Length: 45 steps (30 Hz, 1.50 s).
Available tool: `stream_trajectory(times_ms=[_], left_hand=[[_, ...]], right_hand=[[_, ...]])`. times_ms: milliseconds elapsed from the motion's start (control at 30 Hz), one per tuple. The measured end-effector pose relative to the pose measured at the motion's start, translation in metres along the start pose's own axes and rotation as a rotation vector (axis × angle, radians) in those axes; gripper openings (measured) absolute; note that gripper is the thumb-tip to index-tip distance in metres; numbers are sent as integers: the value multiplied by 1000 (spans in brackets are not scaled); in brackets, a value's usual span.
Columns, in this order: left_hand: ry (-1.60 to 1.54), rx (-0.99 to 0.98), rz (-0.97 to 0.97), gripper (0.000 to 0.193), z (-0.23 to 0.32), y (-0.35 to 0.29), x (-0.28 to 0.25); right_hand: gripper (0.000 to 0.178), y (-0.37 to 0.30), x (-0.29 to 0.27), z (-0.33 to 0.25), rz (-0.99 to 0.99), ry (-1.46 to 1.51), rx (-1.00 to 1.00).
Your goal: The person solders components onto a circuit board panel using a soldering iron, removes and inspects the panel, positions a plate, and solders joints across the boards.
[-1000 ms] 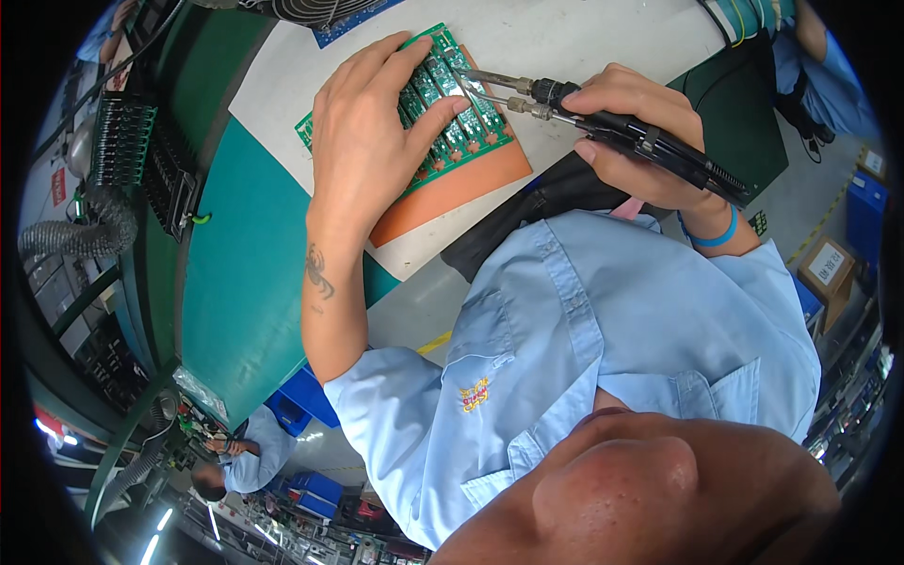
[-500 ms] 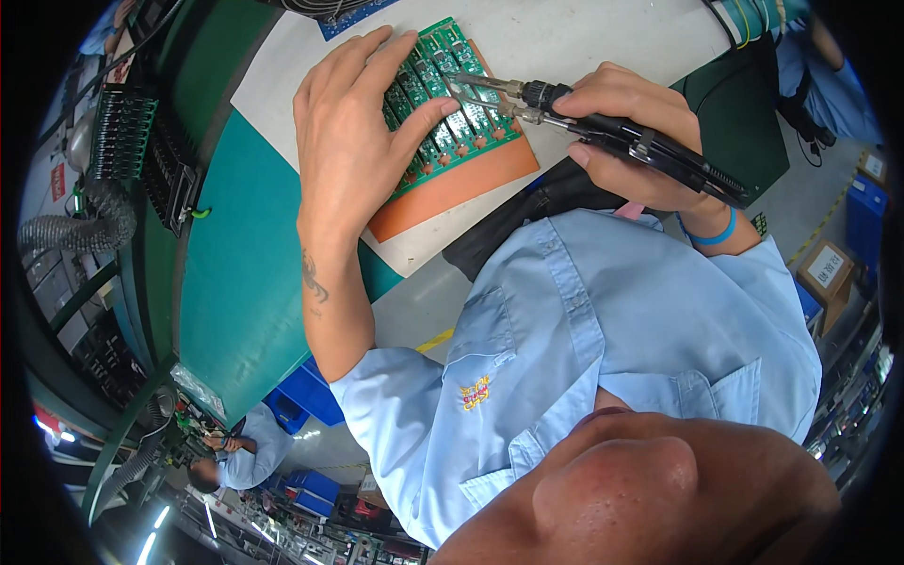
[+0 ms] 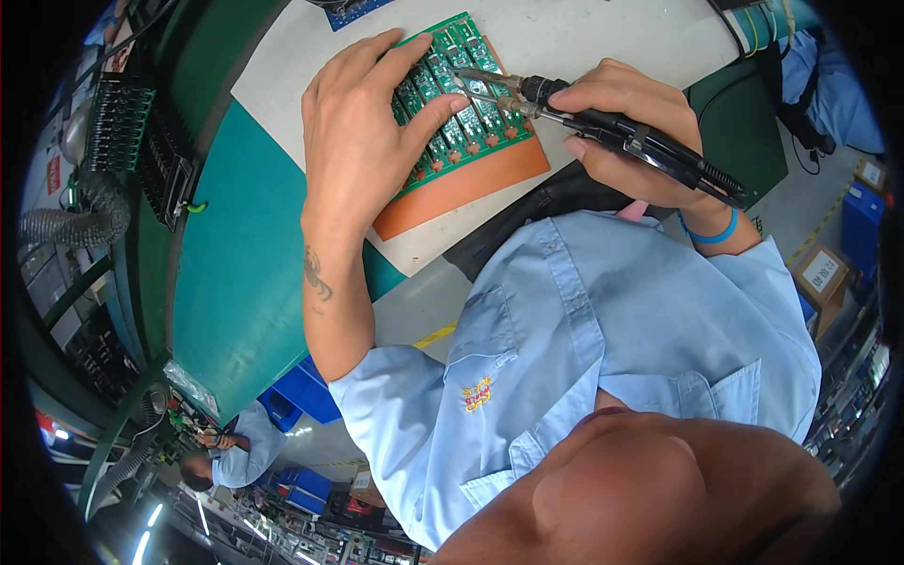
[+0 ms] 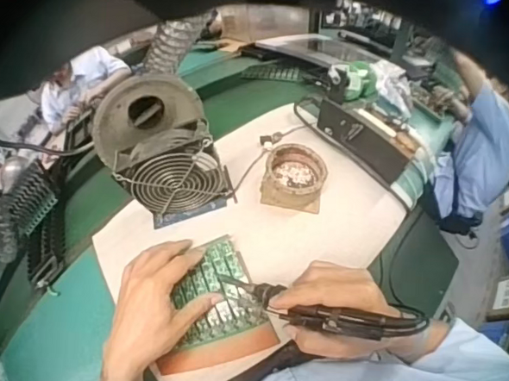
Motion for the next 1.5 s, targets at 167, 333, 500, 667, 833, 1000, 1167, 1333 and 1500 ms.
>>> stream_trajectory(times_ms=[167, 333, 500, 667, 833, 1000, 1167, 1333, 1500], left_hand=[[-6, -4, 4, 55, -1, 0, 1], [-16, -2, 15, 55, -2, 2, 2], [-8, 0, 28, 55, -3, 1, 1], [-14, 5, 32, 55, -5, 1, -7], [-51, -28, -2, 55, -11, 0, -12], [35, -15, 10, 54, -10, -2, -11], [58, -25, 1, 53, -9, -2, -11], [83, -28, -6, 53, -8, -3, -11], [106, -27, -17, 53, -7, -4, -8]], right_hand=[[46, 0, -2, -3, 5, -2, -15], [47, -2, -7, -9, 16, 7, -46], [49, -4, -4, -13, 2, 8, -73], [48, -3, 0, -15, 2, 33, -82], [46, 3, 5, -10, 5, 39, -78], [43, 8, 8, -3, 2, 25, -37], [42, 11, 10, -2, -2, 11, -29], [43, 12, 11, -5, -9, 8, -35], [44, 11, 9, -7, -6, -3, -48]])
Point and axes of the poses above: each hand's wrist, its own y-axis towards the middle knuckle, its own x-axis out of the palm, z = x × y, the point moved 10 cm from there along y, towards the middle knuckle, and after that the axes turned 13 degrees about y, right-handed, at the moved point
